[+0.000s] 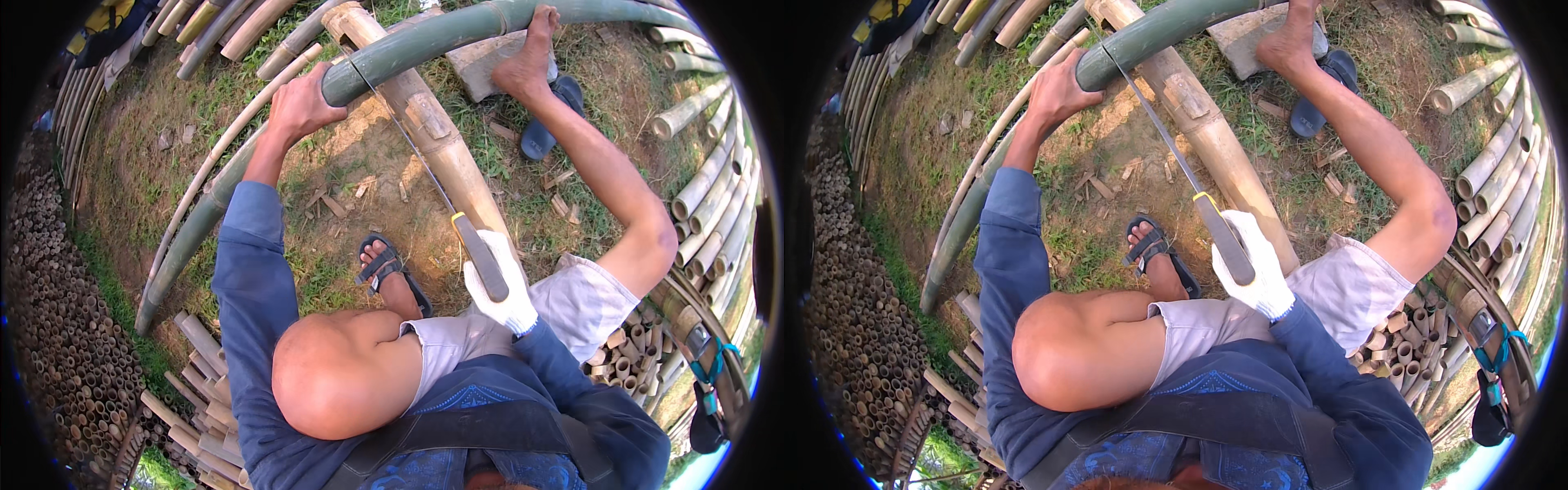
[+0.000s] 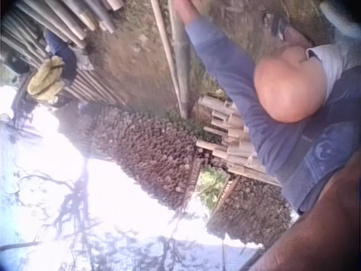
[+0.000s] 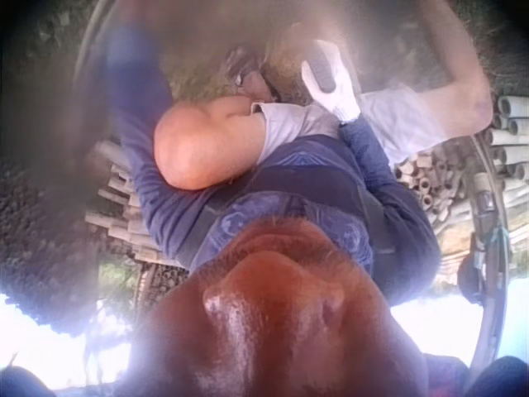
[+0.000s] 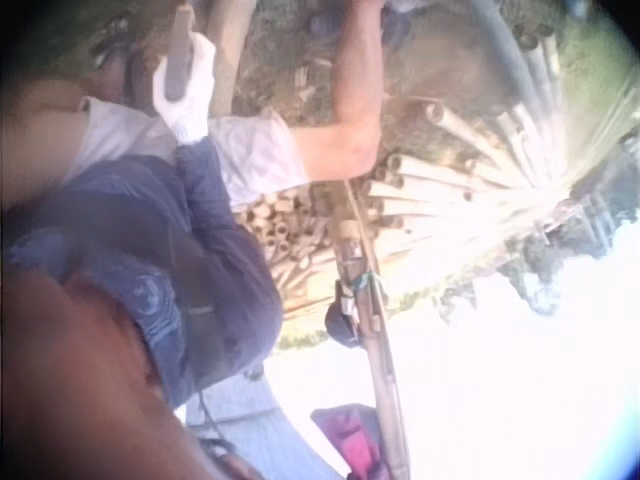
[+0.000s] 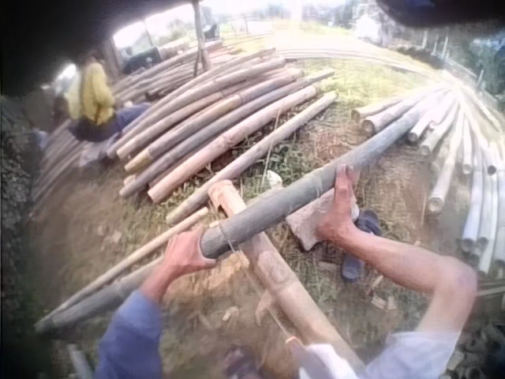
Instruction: The person uses a hand saw to cut long bamboo poles into shorter sections. They position each pole on a wooden support, saw through it, and then move the cut pieces aside. The process is repeated for multiple poles.
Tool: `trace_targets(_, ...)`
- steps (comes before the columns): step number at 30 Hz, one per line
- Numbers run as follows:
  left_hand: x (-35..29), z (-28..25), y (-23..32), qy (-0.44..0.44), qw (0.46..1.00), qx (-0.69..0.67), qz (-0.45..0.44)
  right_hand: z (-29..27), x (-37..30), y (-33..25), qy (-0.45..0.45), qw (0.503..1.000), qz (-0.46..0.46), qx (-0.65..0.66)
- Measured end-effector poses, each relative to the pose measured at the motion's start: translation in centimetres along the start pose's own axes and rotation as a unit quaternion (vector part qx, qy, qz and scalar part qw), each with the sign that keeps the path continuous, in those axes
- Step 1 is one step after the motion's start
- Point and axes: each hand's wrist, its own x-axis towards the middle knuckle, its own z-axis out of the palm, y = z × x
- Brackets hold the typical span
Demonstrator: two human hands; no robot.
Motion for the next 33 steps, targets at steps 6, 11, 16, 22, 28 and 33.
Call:
trace_targets(6,0.4,0.4,2.5,-0.030,0.999,-0.015,0.016,9.7,23.5,5.4,0.070,0.991,-0.056,0.095)
trace_targets(11,-2.5,-0.3,0.7,-0.037,0.999,-0.013,-0.013,10.1,9.0,7.4,0.055,0.997,-0.012,0.053)
trace_targets(16,-5.6,-1.6,4.5,-0.085,0.993,-0.074,0.023,10.5,4.7,12.7,-0.147,0.981,-0.034,-0.121)
trace_targets(22,-12.2,-0.2,6.6,-0.112,0.984,-0.136,0.007,7.7,10.1,9.0,-0.148,0.901,0.191,0.361)
trace_targets(28,-19.2,3.8,9.8,-0.072,0.984,-0.161,0.005,8.8,13.3,4.9,-0.218,0.904,0.173,0.324)
trace_targets(33,-29.3,4.4,4.8,0.483,0.820,-0.111,-0.287,6.2,9.6,6.2,-0.131,0.924,0.218,0.285)
